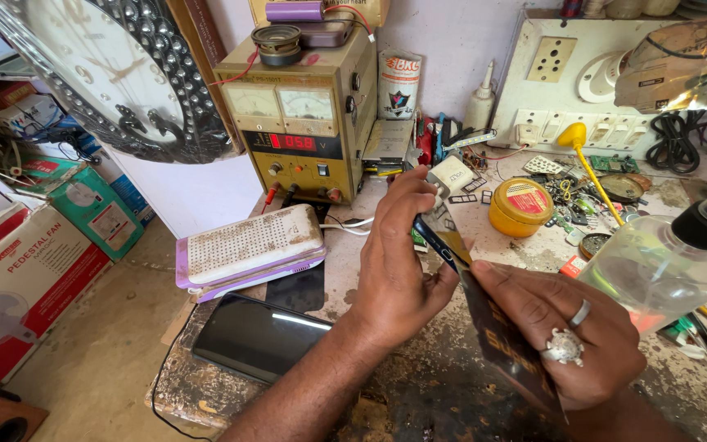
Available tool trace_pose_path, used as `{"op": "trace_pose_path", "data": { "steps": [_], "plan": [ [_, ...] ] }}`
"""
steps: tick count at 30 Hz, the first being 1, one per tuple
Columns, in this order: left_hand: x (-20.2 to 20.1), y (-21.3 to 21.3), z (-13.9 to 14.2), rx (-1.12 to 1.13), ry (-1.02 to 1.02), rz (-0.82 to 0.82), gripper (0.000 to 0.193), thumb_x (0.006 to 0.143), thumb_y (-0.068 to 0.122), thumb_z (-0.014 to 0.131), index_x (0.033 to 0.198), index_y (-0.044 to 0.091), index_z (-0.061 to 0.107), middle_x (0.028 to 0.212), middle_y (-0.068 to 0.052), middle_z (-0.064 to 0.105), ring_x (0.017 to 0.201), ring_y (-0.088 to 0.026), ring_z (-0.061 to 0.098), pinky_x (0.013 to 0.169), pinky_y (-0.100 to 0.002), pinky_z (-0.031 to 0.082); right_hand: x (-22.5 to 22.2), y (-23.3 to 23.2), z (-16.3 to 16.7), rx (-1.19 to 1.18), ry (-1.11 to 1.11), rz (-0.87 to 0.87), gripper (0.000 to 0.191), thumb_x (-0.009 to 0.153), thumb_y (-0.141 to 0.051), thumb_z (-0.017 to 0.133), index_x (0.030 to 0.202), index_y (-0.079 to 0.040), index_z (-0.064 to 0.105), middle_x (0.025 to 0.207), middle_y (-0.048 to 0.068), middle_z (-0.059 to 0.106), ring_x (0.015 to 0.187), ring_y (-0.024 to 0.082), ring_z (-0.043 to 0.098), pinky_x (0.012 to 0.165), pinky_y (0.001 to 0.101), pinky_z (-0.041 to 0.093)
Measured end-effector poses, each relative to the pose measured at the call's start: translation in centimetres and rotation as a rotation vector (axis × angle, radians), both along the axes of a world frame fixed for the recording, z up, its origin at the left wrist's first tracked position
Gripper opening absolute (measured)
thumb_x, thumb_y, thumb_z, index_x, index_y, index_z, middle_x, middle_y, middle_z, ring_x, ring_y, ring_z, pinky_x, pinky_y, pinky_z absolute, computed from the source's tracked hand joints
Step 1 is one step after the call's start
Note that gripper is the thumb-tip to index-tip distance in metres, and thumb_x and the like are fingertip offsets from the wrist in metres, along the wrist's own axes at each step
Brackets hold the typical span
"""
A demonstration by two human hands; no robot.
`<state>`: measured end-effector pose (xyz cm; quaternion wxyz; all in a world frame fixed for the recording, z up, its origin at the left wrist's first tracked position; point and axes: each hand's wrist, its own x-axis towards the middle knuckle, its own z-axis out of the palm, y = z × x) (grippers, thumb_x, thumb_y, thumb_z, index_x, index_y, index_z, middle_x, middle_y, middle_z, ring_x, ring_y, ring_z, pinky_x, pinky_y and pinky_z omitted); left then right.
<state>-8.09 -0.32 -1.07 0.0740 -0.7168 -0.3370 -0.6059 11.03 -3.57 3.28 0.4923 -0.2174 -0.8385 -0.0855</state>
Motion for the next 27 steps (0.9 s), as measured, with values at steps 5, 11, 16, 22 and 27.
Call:
{"op": "trace_pose_path", "data": {
  "steps": [5, 11, 16, 22, 27],
  "plan": [
    [-0.2, 0.3, 0.1, -0.045, -0.047, -0.051, 0.087, 0.077, -0.001, 0.085, 0.143, 0.008, 0.029, 0.151, -0.027, 0.043, 0.147, -0.040, 0.049, 0.122, -0.048, 0.048, 0.0, 0.8, 0.1, -0.048, -0.018, 0.058, 0.048, 0.076, -0.013, 0.080, 0.121, 0.001, 0.070, 0.108, 0.017, 0.074, 0.092, 0.026, 0.076, 0.080, 0.0352, 0.060],
    [-0.2, 0.6, 0.3, -0.002, -0.089, -0.020, 0.084, 0.086, 0.006, 0.088, 0.145, 0.009, 0.028, 0.148, -0.023, 0.046, 0.148, -0.037, 0.049, 0.126, -0.048, 0.046, -1.2, 0.4, 0.7, -0.064, 0.064, 0.032, 0.042, 0.081, -0.014, 0.084, 0.119, -0.003, 0.071, 0.109, 0.014, 0.075, 0.093, 0.023, 0.077, 0.081, 0.0337, 0.061],
    [0.2, -0.3, 0.2, -0.034, -0.124, -0.042, 0.083, 0.082, 0.003, 0.085, 0.144, 0.009, 0.030, 0.143, -0.021, 0.048, 0.143, -0.035, 0.051, 0.120, -0.046, 0.047, -0.2, -0.8, 1.0, -0.024, -0.084, -0.051, 0.039, 0.080, -0.005, 0.073, 0.118, 0.001, 0.072, 0.109, 0.018, 0.076, 0.095, 0.028, 0.076, 0.082, 0.0377, 0.059],
    [0.9, -0.3, 0.1, -0.027, -0.185, -0.100, 0.084, 0.090, 0.013, 0.090, 0.148, 0.010, 0.028, 0.138, -0.017, 0.049, 0.142, -0.032, 0.052, 0.118, -0.042, 0.050, -0.5, -0.2, -0.1, -0.024, 0.061, 0.038, 0.034, 0.084, -0.010, 0.077, 0.115, 0.003, 0.071, 0.109, 0.017, 0.074, 0.096, 0.026, 0.077, 0.084, 0.0364, 0.061],
    [0.6, -0.2, 0.1, -0.039, -0.176, -0.132, 0.080, 0.090, 0.011, 0.088, 0.143, 0.011, 0.027, 0.141, -0.018, 0.048, 0.143, -0.031, 0.052, 0.121, -0.042, 0.048, -0.2, 0.0, 0.1, -0.018, 0.025, 0.037, 0.032, 0.086, -0.009, 0.074, 0.116, 0.003, 0.071, 0.109, 0.017, 0.075, 0.097, 0.026, 0.077, 0.085, 0.0370, 0.061]
  ]
}}
